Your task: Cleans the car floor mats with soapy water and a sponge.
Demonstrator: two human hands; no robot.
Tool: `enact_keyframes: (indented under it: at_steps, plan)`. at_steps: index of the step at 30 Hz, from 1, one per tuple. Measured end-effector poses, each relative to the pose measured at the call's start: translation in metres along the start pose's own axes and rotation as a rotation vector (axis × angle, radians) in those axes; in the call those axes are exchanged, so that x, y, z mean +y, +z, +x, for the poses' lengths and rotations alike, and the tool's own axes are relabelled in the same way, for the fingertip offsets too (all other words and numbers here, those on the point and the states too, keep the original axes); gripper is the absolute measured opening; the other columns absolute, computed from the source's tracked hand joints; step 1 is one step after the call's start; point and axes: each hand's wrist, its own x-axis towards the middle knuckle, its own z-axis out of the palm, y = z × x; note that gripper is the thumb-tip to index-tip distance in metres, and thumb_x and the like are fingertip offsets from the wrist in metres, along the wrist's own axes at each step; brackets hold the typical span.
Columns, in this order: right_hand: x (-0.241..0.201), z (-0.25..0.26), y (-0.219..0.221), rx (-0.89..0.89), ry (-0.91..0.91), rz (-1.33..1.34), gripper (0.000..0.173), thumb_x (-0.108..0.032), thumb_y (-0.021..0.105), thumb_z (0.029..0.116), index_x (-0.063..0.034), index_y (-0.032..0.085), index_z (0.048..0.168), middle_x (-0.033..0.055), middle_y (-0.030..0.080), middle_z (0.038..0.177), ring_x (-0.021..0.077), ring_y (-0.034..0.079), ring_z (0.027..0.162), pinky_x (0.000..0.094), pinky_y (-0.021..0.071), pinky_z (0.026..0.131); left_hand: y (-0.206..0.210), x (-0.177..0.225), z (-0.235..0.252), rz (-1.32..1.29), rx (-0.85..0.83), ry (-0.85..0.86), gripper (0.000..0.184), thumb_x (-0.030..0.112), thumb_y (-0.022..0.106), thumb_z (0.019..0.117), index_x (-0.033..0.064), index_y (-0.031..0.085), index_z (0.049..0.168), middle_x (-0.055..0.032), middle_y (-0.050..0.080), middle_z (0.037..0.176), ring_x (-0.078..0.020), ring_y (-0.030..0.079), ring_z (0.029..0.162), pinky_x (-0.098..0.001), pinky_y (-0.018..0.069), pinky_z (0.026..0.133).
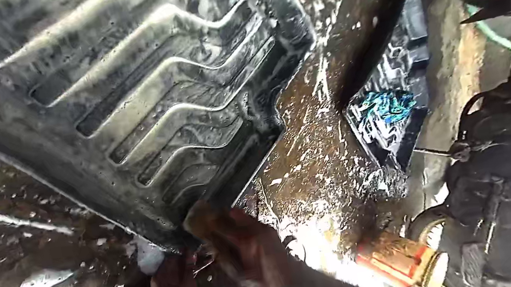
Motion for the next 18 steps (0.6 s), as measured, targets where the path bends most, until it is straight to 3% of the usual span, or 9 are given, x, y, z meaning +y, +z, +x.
enact_keyframes:
  at_steps: [2,4,7,10,13,16,18]
  plan:
    - [0.065,0.031,-0.037,0.050,-0.063,-0.199,0.037,-0.030,0.067,0.0948,-0.0179,0.072,0.129,0.0091,0.070,0.127,0.0264,0.073,0.099,0.0462,0.0626,0.074,0.001,0.001,-0.003,-0.093,0.005,0.025,0.018,0.009,0.058,0.0975,-0.0065,0.066,0.098,-0.0042,0.073,0.083,-0.0100,0.075,0.074,-0.0306,0.0662,0.070]
    - [0.110,0.068,-0.078,0.077,0.065,-0.339,0.045,-0.032,0.069,0.0932,-0.0166,0.068,0.135,0.0140,0.065,0.132,0.0345,0.070,0.101,0.0560,0.0596,0.075,0.007,0.007,0.001,-0.193,0.002,0.040,0.017,0.005,0.056,0.0982,-0.0095,0.063,0.102,-0.0053,0.073,0.086,-0.0132,0.076,0.072,-0.0327,0.0676,0.068]
    - [0.087,0.047,-0.054,0.157,0.157,-0.315,0.046,-0.034,0.069,0.0919,-0.0167,0.067,0.134,0.0141,0.063,0.132,0.0323,0.069,0.103,0.0533,0.0591,0.077,0.010,0.006,0.001,-0.229,0.010,0.049,0.021,0.007,0.055,0.0977,-0.0112,0.061,0.107,-0.0062,0.072,0.088,-0.0148,0.075,0.069,-0.0357,0.0674,0.062]
    - [0.053,0.016,-0.024,0.051,-0.041,-0.180,0.039,-0.035,0.064,0.0952,-0.0190,0.072,0.130,0.0119,0.070,0.126,0.0282,0.072,0.098,0.0462,0.0612,0.078,0.007,0.014,0.010,-0.079,0.057,-0.039,0.021,0.014,0.061,0.0992,-0.0070,0.065,0.100,-0.0064,0.068,0.078,-0.0140,0.068,0.058,-0.0365,0.0612,0.052]
    - [0.102,0.045,-0.057,0.011,-0.202,-0.375,0.038,-0.029,0.067,0.0932,-0.0184,0.070,0.129,0.0114,0.068,0.129,0.0310,0.072,0.099,0.0500,0.0608,0.074,-0.003,0.023,0.015,0.085,0.071,-0.112,0.026,0.020,0.062,0.1001,-0.0044,0.067,0.095,-0.0092,0.065,0.073,-0.0166,0.065,0.055,-0.0389,0.0581,0.050]
    - [0.134,0.084,-0.101,0.072,0.000,-0.529,0.047,-0.033,0.066,0.0919,-0.0193,0.066,0.137,0.0131,0.064,0.137,0.0386,0.068,0.105,0.0569,0.0564,0.077,-0.003,0.032,0.019,0.117,0.079,-0.179,0.025,0.022,0.060,0.1013,-0.0008,0.066,0.094,-0.0057,0.064,0.066,-0.0143,0.062,0.046,-0.0347,0.0560,0.043]
    - [0.108,0.066,-0.087,0.041,0.112,-0.468,0.047,-0.035,0.066,0.0936,-0.0196,0.064,0.137,0.0128,0.060,0.139,0.0371,0.067,0.106,0.0559,0.0578,0.076,-0.008,0.033,0.018,0.209,0.117,-0.181,0.027,0.022,0.060,0.1008,-0.0031,0.066,0.093,-0.0074,0.062,0.066,-0.0148,0.059,0.047,-0.0355,0.0544,0.044]
